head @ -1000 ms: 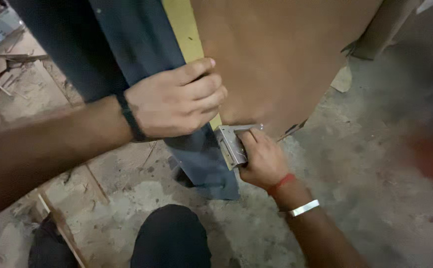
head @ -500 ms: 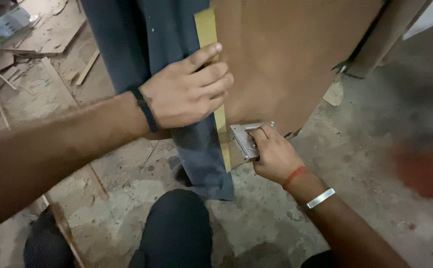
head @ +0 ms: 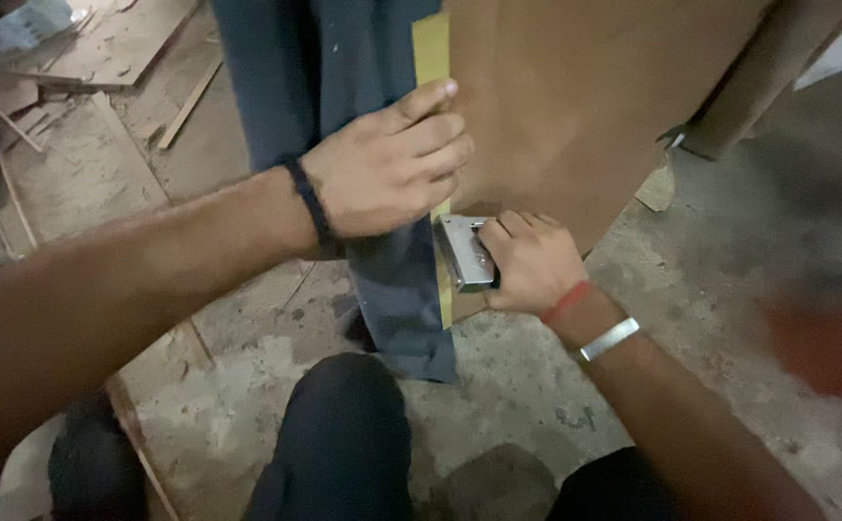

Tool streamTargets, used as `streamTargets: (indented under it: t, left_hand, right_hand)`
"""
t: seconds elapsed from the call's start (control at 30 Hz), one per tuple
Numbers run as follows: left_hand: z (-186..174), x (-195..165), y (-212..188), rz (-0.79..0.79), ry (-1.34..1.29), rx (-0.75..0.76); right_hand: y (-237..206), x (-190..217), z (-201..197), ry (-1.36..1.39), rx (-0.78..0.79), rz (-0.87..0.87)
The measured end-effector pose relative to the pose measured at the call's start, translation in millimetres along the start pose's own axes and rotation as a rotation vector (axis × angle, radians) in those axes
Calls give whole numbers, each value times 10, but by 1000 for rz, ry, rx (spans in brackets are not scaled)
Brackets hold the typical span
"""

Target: The person staples a gray fabric onto the edges of a wooden board using a handheld stapler. They then place thin wooden strips along the edges and staple them over the fabric to secure it.

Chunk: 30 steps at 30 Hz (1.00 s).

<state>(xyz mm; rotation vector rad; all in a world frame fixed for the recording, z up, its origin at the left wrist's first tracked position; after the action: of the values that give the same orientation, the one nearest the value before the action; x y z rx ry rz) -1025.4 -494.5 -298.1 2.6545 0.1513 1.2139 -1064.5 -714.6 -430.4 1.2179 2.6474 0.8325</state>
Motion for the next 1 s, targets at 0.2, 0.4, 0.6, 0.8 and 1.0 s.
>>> streamTargets:
  t: [0.2, 0.4, 0.6, 0.8, 1.0]
  left_hand:
    - [-19, -1, 4, 4, 27, -8]
    - [-4, 9, -14, 26, -6, -1]
    - [-183, 173, -6, 19, 88, -50]
    - [-283, 236, 75, -3, 75, -35]
    - [-258, 227, 115, -34, 49, -29]
  right_hand:
    - [-272, 109, 24, 28, 173, 203]
    - [-65, 96, 100, -16, 199, 197]
    - [-103, 147, 20, 26, 178, 210]
    - [-163, 189, -281, 55, 104, 207]
    - [152, 164, -408, -112, 199, 208]
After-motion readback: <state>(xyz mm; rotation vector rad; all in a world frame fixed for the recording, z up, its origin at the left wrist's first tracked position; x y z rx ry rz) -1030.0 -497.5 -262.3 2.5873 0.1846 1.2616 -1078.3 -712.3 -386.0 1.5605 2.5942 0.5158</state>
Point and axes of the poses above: each hand's wrist, its own y-axis towards the middle knuckle, its own z-axis out of the palm, x = y × z, the point moved 1 cm from there along y, towards the middle knuckle, and after that the axes turned 4 degrees about x, right-handed, at the moved point
